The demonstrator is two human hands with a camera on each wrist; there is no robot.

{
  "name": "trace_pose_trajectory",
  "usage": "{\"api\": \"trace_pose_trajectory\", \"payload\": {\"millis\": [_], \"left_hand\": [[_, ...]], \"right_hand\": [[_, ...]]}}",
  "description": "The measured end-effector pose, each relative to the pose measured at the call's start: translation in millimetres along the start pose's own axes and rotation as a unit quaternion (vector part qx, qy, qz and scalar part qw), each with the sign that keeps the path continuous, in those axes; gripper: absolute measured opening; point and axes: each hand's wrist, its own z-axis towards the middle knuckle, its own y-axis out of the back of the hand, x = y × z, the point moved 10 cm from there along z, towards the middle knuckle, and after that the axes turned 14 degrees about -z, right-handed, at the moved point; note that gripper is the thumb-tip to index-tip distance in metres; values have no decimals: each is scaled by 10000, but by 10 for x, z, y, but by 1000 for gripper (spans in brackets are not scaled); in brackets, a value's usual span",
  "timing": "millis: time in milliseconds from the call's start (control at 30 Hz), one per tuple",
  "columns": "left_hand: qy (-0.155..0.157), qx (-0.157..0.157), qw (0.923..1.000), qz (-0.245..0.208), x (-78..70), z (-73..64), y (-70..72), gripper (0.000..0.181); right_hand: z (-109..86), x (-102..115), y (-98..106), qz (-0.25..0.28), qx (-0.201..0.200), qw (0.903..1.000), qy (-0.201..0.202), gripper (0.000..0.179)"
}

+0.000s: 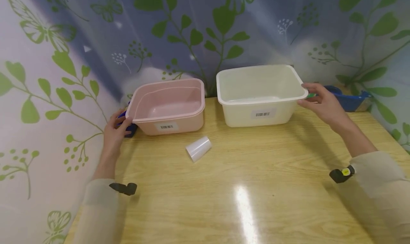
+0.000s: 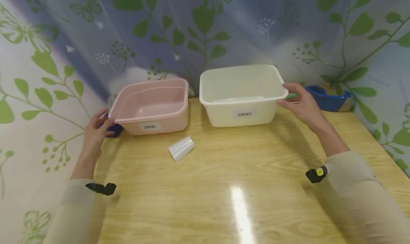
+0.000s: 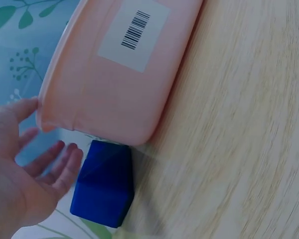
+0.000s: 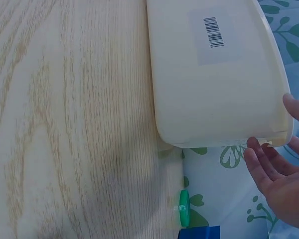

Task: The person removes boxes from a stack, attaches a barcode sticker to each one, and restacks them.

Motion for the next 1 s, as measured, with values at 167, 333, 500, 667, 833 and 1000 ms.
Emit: {"api": "trace_pose_trajectory", "payload": {"millis": [167, 333, 500, 667, 833, 1000], "left_hand": [[-4, 2, 10000, -34, -5, -66, -72, 56], [91, 21, 10000, 33, -113, -185, -154, 51], [29, 52, 10000, 21, -211, -200, -203, 51], [25, 52, 10000, -16, -216, -184, -212, 50], [4, 33, 10000, -62, -167, -141, -194, 50], [57, -86, 9999, 1, -13, -39, -125, 51]], "right_hand": [[-23, 32, -58, 46, 46, 9999, 127, 71], [-61, 67, -143, 167, 220, 9992, 285, 56], [-66, 150, -178, 423, 216, 9977, 476, 36], [-52, 219, -218, 673, 210, 9954, 647, 34], [-56, 223, -211, 529, 113, 9966, 627, 36], [-67, 247, -177, 625, 11, 9962, 602, 35]]}}
